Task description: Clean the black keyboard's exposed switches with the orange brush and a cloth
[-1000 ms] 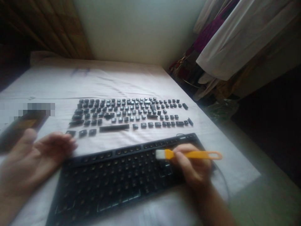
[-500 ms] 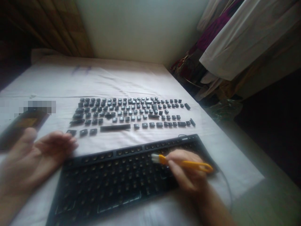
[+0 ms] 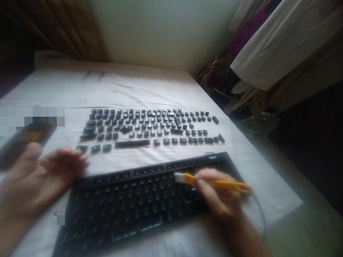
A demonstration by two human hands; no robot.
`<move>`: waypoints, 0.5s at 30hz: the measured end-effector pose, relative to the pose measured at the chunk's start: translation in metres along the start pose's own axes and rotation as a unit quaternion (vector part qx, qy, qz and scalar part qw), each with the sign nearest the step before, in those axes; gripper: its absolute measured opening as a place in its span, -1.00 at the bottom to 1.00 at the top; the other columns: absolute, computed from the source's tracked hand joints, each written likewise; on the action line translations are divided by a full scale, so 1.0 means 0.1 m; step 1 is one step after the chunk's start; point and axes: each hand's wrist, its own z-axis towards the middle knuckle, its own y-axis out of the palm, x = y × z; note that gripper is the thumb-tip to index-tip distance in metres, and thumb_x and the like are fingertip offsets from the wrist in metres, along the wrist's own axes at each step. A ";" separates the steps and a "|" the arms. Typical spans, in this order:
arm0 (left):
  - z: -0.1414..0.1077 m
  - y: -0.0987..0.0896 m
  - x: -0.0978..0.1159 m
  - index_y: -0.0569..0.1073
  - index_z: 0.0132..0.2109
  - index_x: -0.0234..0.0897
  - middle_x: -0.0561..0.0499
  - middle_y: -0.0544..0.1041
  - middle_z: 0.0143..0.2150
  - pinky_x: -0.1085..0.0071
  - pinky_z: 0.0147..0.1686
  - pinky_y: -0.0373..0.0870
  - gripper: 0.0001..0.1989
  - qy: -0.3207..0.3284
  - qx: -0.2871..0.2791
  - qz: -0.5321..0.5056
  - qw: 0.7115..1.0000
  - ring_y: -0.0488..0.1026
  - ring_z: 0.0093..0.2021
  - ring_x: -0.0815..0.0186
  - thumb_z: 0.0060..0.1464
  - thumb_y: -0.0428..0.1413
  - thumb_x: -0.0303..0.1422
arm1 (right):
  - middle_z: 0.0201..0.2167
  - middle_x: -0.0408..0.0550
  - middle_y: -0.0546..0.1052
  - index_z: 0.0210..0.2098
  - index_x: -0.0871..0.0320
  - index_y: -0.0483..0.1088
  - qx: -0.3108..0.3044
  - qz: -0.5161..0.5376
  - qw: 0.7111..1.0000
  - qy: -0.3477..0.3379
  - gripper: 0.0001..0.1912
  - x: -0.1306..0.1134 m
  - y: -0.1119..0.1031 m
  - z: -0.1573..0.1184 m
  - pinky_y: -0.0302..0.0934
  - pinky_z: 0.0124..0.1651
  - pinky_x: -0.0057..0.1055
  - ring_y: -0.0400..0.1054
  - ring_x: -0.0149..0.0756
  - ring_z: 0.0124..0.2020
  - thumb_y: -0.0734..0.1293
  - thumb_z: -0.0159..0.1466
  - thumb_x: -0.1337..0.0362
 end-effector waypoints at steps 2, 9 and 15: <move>0.01 -0.01 0.00 0.57 -0.40 -0.20 -0.04 0.66 -0.39 0.19 -0.35 0.70 -0.59 0.000 -0.005 0.002 1.000 0.65 -0.34 0.09 -0.23 0.33 0.05 | -0.45 -0.18 0.60 -0.26 0.06 0.45 -0.008 -0.016 1.000 -0.017 -0.81 -0.02 0.00 0.03 0.42 -0.38 -0.42 0.53 -0.30 -0.49 0.30 0.26 0.49; 0.04 -0.11 -0.01 0.58 -0.38 -0.19 -0.05 0.67 -0.34 0.15 -0.33 0.70 -0.58 -0.001 -0.019 0.007 1.000 0.66 -0.29 0.06 -0.25 0.35 0.05 | -0.47 -0.19 0.60 -0.24 0.07 0.44 -0.049 -0.002 0.999 -0.015 -0.79 -0.07 0.00 0.08 0.41 -0.41 -0.40 0.53 -0.30 -0.51 0.27 0.27 0.50; 0.07 -0.13 -0.02 0.56 -0.40 -0.19 -0.03 0.67 -0.34 0.14 -0.32 0.70 -0.61 0.006 -0.034 0.010 0.999 0.65 -0.28 0.08 -0.13 0.28 0.06 | -0.47 -0.17 0.59 -0.22 0.07 0.45 -0.024 0.042 0.999 0.006 -0.80 -0.04 -0.03 0.06 0.41 -0.44 -0.44 0.51 -0.32 -0.51 0.29 0.29 0.49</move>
